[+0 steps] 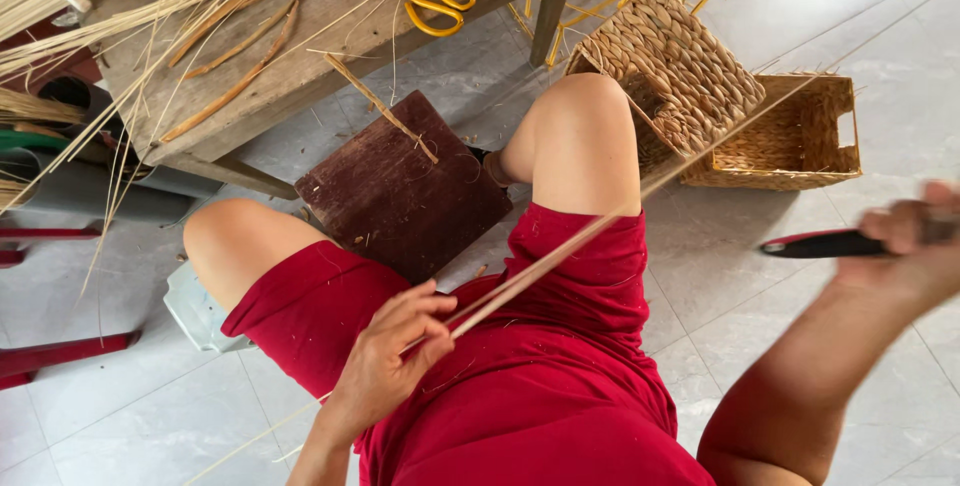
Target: The person sits on the floor and works thin bamboo strips: they peel and shave the strips with a knife, pull off thin splints by hand, and cut pieces to length with scissors, setting finished strips aside.
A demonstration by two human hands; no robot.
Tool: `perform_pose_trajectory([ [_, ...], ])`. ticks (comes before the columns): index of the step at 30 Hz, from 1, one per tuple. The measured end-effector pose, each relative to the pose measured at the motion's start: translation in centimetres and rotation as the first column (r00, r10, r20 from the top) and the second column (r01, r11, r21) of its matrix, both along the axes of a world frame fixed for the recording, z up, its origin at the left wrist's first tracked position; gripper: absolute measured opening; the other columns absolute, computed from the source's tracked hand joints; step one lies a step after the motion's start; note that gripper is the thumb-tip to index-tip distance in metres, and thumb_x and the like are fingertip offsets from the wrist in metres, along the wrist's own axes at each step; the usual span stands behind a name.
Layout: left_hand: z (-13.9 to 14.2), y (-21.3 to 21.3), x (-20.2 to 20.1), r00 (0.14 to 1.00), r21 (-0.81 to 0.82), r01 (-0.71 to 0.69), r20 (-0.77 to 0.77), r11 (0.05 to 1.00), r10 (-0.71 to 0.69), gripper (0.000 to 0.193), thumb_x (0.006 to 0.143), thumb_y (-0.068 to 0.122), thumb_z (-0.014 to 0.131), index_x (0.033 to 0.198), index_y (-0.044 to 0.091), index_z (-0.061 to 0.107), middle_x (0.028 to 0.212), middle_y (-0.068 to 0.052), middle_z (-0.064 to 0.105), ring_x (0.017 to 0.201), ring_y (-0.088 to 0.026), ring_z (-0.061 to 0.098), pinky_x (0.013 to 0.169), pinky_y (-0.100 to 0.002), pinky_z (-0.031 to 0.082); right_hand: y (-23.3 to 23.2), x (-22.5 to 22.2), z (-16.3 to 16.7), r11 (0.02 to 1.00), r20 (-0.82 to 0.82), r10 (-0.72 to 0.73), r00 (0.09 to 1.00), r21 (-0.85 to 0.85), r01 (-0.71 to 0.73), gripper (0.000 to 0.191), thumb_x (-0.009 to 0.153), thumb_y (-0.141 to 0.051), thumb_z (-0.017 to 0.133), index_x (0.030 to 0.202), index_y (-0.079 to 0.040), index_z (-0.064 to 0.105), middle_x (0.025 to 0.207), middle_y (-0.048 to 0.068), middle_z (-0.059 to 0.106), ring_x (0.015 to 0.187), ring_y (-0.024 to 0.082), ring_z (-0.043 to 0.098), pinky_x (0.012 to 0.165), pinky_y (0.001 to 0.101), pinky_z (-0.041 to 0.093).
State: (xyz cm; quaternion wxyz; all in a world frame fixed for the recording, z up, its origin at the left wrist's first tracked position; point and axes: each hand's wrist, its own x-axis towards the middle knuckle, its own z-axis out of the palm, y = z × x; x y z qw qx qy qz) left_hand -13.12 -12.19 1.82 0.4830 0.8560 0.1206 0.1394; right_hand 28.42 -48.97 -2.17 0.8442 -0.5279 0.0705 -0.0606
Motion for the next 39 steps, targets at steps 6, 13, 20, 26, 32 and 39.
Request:
perform_pose_trajectory([
  [6, 0.9, -1.6, 5.4, 0.974, -0.424, -0.225, -0.128, 0.877, 0.188, 0.012, 0.098, 0.014, 0.066, 0.096, 0.004, 0.073, 0.066, -0.003, 0.071, 0.054, -0.009, 0.063, 0.049, -0.024, 0.051, 14.8, -14.0, 3.4, 0.660, -0.006, 0.675, 0.738, -0.440, -0.609, 0.018, 0.102, -0.017, 0.066, 0.109, 0.000, 0.069, 0.068, 0.005, 0.064, 0.048, 0.009, 0.050, 0.041, 0.0234, 0.038],
  [13, 0.4, -1.4, 8.4, 0.989, -0.443, -0.128, -0.121, 0.887, 0.083, 0.010, 0.100, 0.013, 0.065, 0.100, 0.005, 0.072, 0.063, -0.001, 0.069, 0.051, -0.005, 0.060, 0.046, -0.024, 0.047, 20.4, -19.6, 3.4, 0.121, -0.336, 0.871, 0.359, -0.560, -0.819, 0.029, 0.098, -0.012, 0.060, 0.125, -0.009, 0.072, 0.066, 0.000, 0.066, 0.053, 0.002, 0.052, 0.046, 0.0189, 0.042],
  [20, -0.8, -1.7, 6.6, 0.960, -0.494, -0.090, -0.274, 0.865, -0.057, 0.016, 0.102, 0.018, 0.061, 0.105, 0.009, 0.074, 0.064, -0.001, 0.069, 0.047, -0.007, 0.058, 0.046, -0.025, 0.047, 17.6, -14.3, 0.6, 0.640, 0.012, 0.747, 0.664, -0.280, -0.715, 0.010, 0.094, -0.007, 0.070, 0.090, 0.002, 0.066, 0.088, 0.006, 0.069, 0.056, 0.007, 0.054, 0.045, 0.0225, 0.041],
  [26, -0.2, 2.0, -1.4, 0.908, -0.496, -0.184, -0.416, 0.849, -0.046, 0.023, 0.095, 0.025, 0.065, 0.109, 0.013, 0.078, 0.066, 0.001, 0.074, 0.047, -0.006, 0.061, 0.043, -0.024, 0.050, 5.0, 4.9, 0.0, 0.942, 0.053, 0.322, 0.945, -0.122, -0.314, 0.012, 0.110, -0.015, 0.069, 0.106, -0.004, 0.067, 0.078, 0.003, 0.060, 0.051, 0.008, 0.045, 0.040, 0.0245, 0.030],
  [32, 1.0, 3.2, -3.8, 0.877, -0.438, -0.370, -0.456, 0.819, 0.153, 0.020, 0.092, 0.020, 0.067, 0.101, 0.008, 0.080, 0.061, -0.002, 0.074, 0.045, -0.006, 0.058, 0.038, -0.024, 0.044, 2.1, 5.7, 0.0, 0.945, -0.011, 0.318, 0.948, -0.083, -0.318, 0.021, 0.110, -0.020, 0.065, 0.117, 0.000, 0.068, 0.073, 0.003, 0.058, 0.049, 0.007, 0.044, 0.041, 0.0234, 0.029],
  [39, 0.6, 1.2, 2.8, 0.947, -0.471, -0.248, -0.301, 0.847, 0.110, 0.018, 0.098, 0.017, 0.065, 0.109, 0.008, 0.076, 0.069, -0.001, 0.072, 0.051, -0.004, 0.058, 0.045, -0.022, 0.047, 16.2, -12.5, 1.8, 0.594, -0.123, 0.768, 0.628, -0.227, -0.772, 0.026, 0.106, -0.017, 0.064, 0.105, 0.008, 0.065, 0.077, 0.012, 0.065, 0.047, 0.008, 0.046, 0.038, 0.0222, 0.031],
])
